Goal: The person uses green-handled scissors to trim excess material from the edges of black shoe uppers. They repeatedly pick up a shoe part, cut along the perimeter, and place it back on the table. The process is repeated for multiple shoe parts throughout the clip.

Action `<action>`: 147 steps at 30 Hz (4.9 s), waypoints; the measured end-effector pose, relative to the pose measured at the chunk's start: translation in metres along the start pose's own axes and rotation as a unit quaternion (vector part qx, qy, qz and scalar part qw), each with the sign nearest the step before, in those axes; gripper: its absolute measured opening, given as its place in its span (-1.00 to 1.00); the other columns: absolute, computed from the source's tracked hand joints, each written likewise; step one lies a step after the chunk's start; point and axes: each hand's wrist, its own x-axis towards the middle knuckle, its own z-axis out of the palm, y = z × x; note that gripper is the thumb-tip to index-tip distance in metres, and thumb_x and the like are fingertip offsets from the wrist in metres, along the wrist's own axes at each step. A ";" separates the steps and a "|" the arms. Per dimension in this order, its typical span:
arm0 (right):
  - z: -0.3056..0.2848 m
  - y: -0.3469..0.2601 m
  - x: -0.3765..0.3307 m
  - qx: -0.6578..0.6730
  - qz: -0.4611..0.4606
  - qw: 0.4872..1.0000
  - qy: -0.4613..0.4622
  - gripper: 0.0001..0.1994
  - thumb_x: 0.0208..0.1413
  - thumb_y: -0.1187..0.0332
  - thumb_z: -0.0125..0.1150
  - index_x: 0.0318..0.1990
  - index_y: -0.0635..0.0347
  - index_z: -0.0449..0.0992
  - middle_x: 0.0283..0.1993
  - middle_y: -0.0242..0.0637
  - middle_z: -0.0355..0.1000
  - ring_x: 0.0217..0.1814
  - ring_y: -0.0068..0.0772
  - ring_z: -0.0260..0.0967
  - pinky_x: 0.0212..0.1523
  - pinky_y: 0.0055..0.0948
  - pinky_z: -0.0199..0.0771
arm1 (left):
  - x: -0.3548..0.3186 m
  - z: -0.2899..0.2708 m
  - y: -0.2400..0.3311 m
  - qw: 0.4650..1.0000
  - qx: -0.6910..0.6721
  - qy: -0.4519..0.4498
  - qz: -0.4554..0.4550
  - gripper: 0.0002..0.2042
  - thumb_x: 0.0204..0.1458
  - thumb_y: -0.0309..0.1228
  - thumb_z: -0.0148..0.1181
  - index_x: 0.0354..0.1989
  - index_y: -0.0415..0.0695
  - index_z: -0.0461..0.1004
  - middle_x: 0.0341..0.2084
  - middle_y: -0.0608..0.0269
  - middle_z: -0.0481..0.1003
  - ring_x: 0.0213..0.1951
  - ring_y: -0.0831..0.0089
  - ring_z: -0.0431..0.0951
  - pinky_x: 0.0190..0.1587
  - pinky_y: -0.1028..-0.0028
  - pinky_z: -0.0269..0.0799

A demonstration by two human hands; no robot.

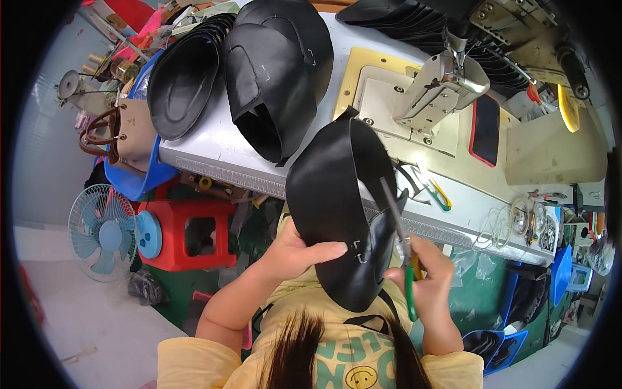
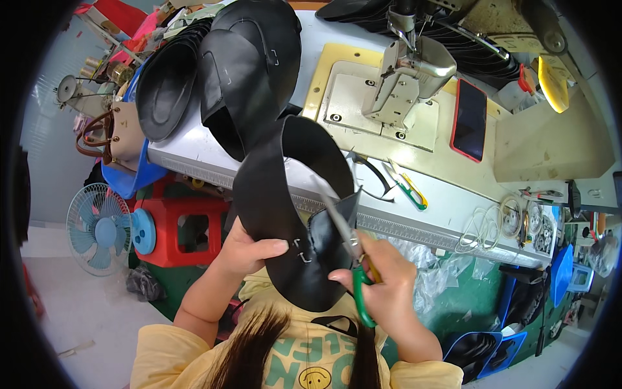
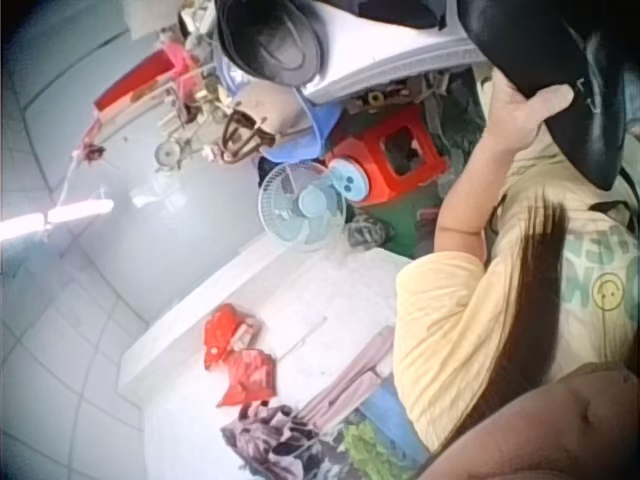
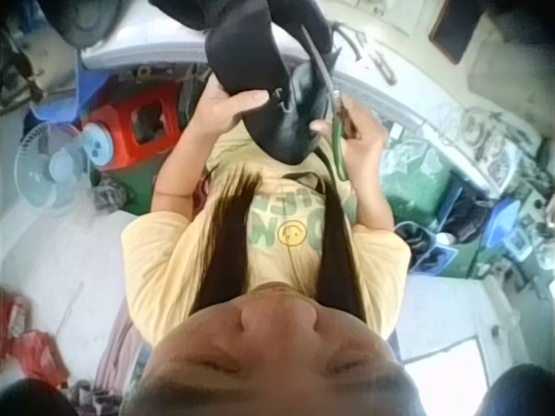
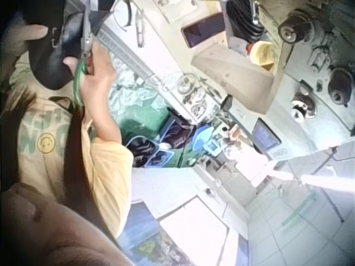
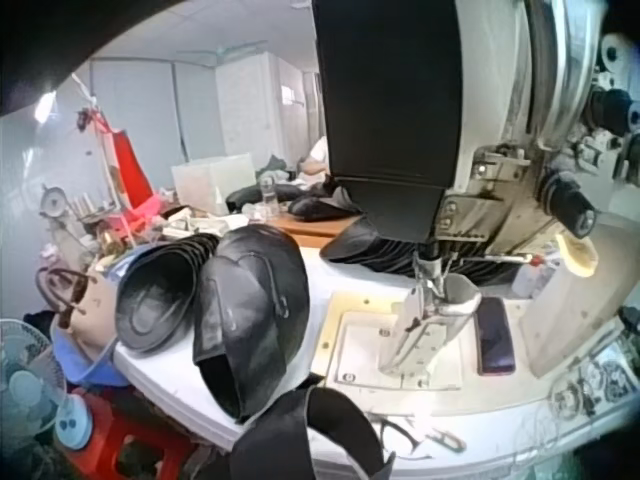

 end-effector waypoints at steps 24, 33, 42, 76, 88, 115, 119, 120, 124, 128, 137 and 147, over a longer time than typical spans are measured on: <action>0.017 0.010 0.007 0.045 0.024 0.994 -0.093 -0.45 -0.31 0.31 0.44 -0.06 0.19 0.42 -0.52 -0.32 0.24 -0.55 -0.46 0.16 -0.52 -0.53 0.24 | 0.109 -0.243 0.159 0.299 0.882 0.303 0.201 -0.78 -0.11 -0.41 0.13 -0.24 -0.13 0.42 -0.48 0.15 0.42 -0.39 0.13 0.42 -0.36 0.24 0.37; 0.030 0.026 0.009 0.205 0.058 0.961 -0.179 -0.35 -0.29 0.33 0.42 0.06 0.20 0.31 -0.36 -0.32 0.24 -0.40 -0.45 0.17 -0.36 -0.51 0.24 | 0.080 -0.174 0.086 0.871 0.262 0.373 0.180 -0.60 0.15 -0.24 -0.09 0.13 -0.12 0.16 -0.20 0.26 0.40 -0.08 0.48 0.35 -0.03 0.49 0.22; 0.044 -0.002 0.036 0.194 -0.017 0.950 -0.244 -0.29 -0.25 0.16 0.38 0.12 0.16 0.25 -0.23 -0.31 0.31 -0.34 -0.45 0.22 -0.27 -0.51 0.26 | 0.065 -0.168 0.086 0.970 -0.029 0.239 0.037 -0.24 -0.04 -0.51 0.03 0.28 -0.15 -0.33 -0.06 0.03 0.30 -0.05 0.36 0.36 0.05 0.40 0.22; 0.037 0.006 0.030 0.291 0.108 0.932 -0.186 -0.46 -0.32 0.32 0.46 -0.10 0.32 0.42 -0.40 -0.30 0.36 -0.46 -0.57 0.21 -0.42 -0.63 0.25 | 0.027 -0.069 0.075 0.978 0.176 0.114 -0.004 -0.60 -0.09 -0.47 0.21 -0.04 -0.25 0.29 -0.20 0.29 0.40 -0.14 0.56 0.36 -0.09 0.52 0.30; 0.003 0.014 0.021 0.308 0.118 0.933 -0.145 -0.36 -0.33 0.06 0.46 -0.12 0.33 0.44 -0.43 -0.45 0.31 -0.43 -0.67 0.22 -0.42 -0.70 0.20 | 0.052 -0.031 0.063 0.977 0.193 -0.001 0.088 -0.76 -0.11 -0.62 0.16 -0.20 -0.25 0.40 -0.34 0.36 0.43 -0.29 0.62 0.39 -0.22 0.57 0.33; -0.008 0.004 0.010 0.426 0.141 0.864 -0.228 -0.44 -0.24 0.20 0.44 -0.09 0.37 0.43 -0.43 -0.44 0.30 -0.45 -0.70 0.18 -0.43 -0.69 0.20 | 0.039 -0.001 0.059 0.990 0.132 0.013 0.053 -0.82 -0.17 -0.63 0.19 -0.33 -0.26 0.47 -0.36 0.24 0.48 -0.28 0.51 0.45 -0.20 0.53 0.33; -0.007 -0.003 0.013 0.412 0.153 0.875 -0.203 -0.40 -0.28 0.09 0.42 -0.14 0.39 0.45 -0.48 -0.43 0.30 -0.48 -0.70 0.17 -0.46 -0.69 0.18 | 0.035 0.000 0.057 0.986 0.154 0.015 0.054 -0.82 -0.17 -0.63 0.20 -0.32 -0.26 0.48 -0.36 0.23 0.50 -0.28 0.51 0.46 -0.19 0.52 0.33; -0.006 -0.006 0.013 0.390 0.156 0.888 -0.189 -0.34 -0.34 -0.03 0.40 -0.18 0.40 0.45 -0.52 -0.43 0.29 -0.50 -0.69 0.18 -0.49 -0.69 0.16 | 0.035 -0.001 0.057 0.986 0.153 0.015 0.057 -0.82 -0.17 -0.63 0.20 -0.32 -0.26 0.49 -0.36 0.23 0.50 -0.28 0.51 0.46 -0.19 0.52 0.33; -0.007 -0.003 0.008 0.369 0.162 0.896 -0.187 -0.29 -0.38 -0.10 0.40 -0.20 0.40 0.46 -0.56 -0.44 0.28 -0.52 -0.69 0.18 -0.51 -0.69 0.14 | 0.033 -0.002 0.053 0.983 0.167 0.002 0.077 -0.80 -0.13 -0.63 0.18 -0.27 -0.26 0.46 -0.33 0.25 0.49 -0.26 0.53 0.45 -0.17 0.53 0.33; -0.006 -0.005 0.006 0.363 0.149 0.906 -0.159 -0.33 -0.37 -0.05 0.41 -0.21 0.39 0.46 -0.57 -0.46 0.27 -0.54 -0.69 0.17 -0.52 -0.69 0.13 | 0.032 0.000 0.050 0.980 0.172 -0.036 0.089 -0.77 -0.06 -0.62 0.14 -0.18 -0.26 0.41 -0.27 0.30 0.46 -0.22 0.57 0.41 -0.15 0.55 0.32; -0.035 0.003 0.008 0.076 -0.061 0.988 -0.119 -0.50 -0.42 0.15 0.48 -0.29 0.23 0.47 -0.60 -0.36 0.27 -0.65 -0.47 0.18 -0.66 -0.54 0.15 | 0.005 0.004 0.073 0.906 0.198 0.226 0.298 -0.67 -0.04 -0.36 0.20 -0.19 -0.21 0.24 -0.31 0.19 0.36 -0.27 0.50 0.39 -0.25 0.52 0.34; -0.057 -0.011 0.014 -0.217 -0.272 0.917 -0.193 -0.62 -0.22 0.14 0.30 -0.24 0.12 0.42 -0.55 -0.34 0.21 -0.61 -0.32 0.31 -0.63 -0.40 0.27 | 0.065 0.061 0.124 0.627 0.654 -0.412 0.095 -0.69 -0.20 -0.54 0.10 -0.20 -0.22 0.36 -0.21 0.07 0.37 0.01 0.16 0.31 -0.07 0.36 0.29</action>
